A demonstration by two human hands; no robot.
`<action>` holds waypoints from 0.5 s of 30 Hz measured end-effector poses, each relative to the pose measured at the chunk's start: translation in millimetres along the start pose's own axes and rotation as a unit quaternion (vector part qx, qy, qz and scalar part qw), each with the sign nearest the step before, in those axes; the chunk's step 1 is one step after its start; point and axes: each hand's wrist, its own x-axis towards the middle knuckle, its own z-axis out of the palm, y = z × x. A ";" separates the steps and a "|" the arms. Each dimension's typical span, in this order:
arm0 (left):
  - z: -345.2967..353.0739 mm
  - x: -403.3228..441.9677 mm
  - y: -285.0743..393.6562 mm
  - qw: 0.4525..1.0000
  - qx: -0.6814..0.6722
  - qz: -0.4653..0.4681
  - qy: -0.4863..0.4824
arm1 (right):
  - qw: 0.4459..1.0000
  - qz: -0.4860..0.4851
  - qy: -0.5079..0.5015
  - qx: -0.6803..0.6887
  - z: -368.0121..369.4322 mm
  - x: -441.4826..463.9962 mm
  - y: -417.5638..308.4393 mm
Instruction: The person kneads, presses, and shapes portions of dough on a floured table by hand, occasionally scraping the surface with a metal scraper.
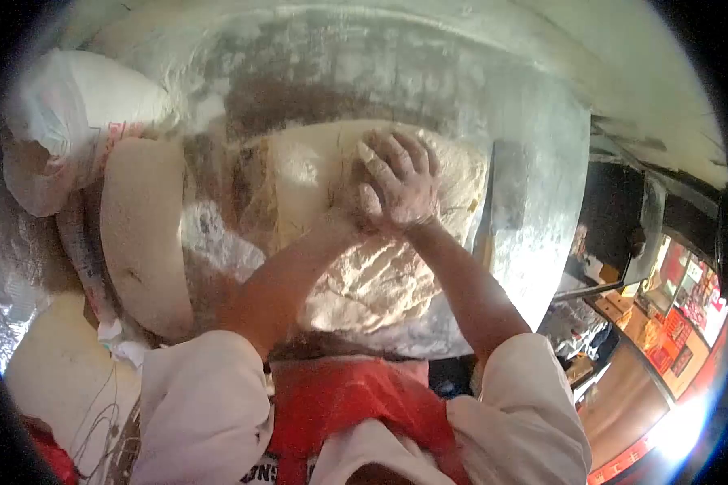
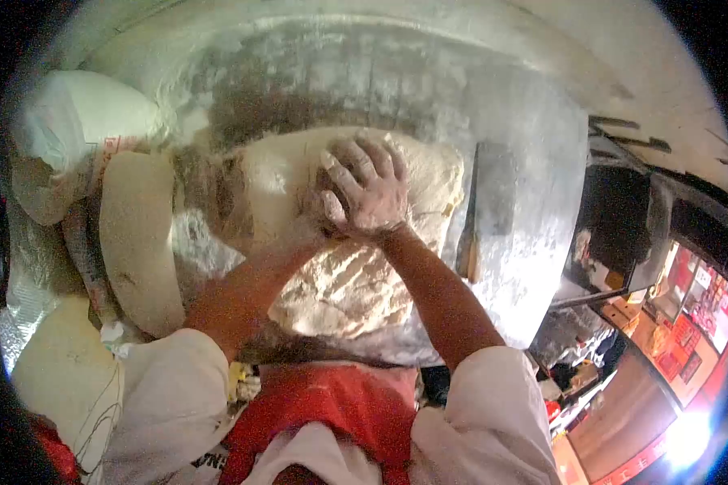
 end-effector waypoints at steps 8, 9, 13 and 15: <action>16.2 -30.6 67.9 0.947 -0.310 -0.073 0.029 | 0.994 -0.020 -0.050 0.095 -43.9 -29.8 -18.0; 44.4 -52.7 59.4 0.889 -0.443 -0.110 0.032 | 0.994 -0.029 -0.057 0.091 -58.9 -53.0 -26.5; 80.6 -73.2 75.5 0.825 0.556 -0.060 -0.080 | 0.997 0.026 -0.047 0.062 -46.1 -119.6 -25.1; 76.8 -79.5 40.8 0.968 0.225 -0.100 -0.042 | 0.997 0.025 -0.026 0.064 -35.6 -124.2 -19.9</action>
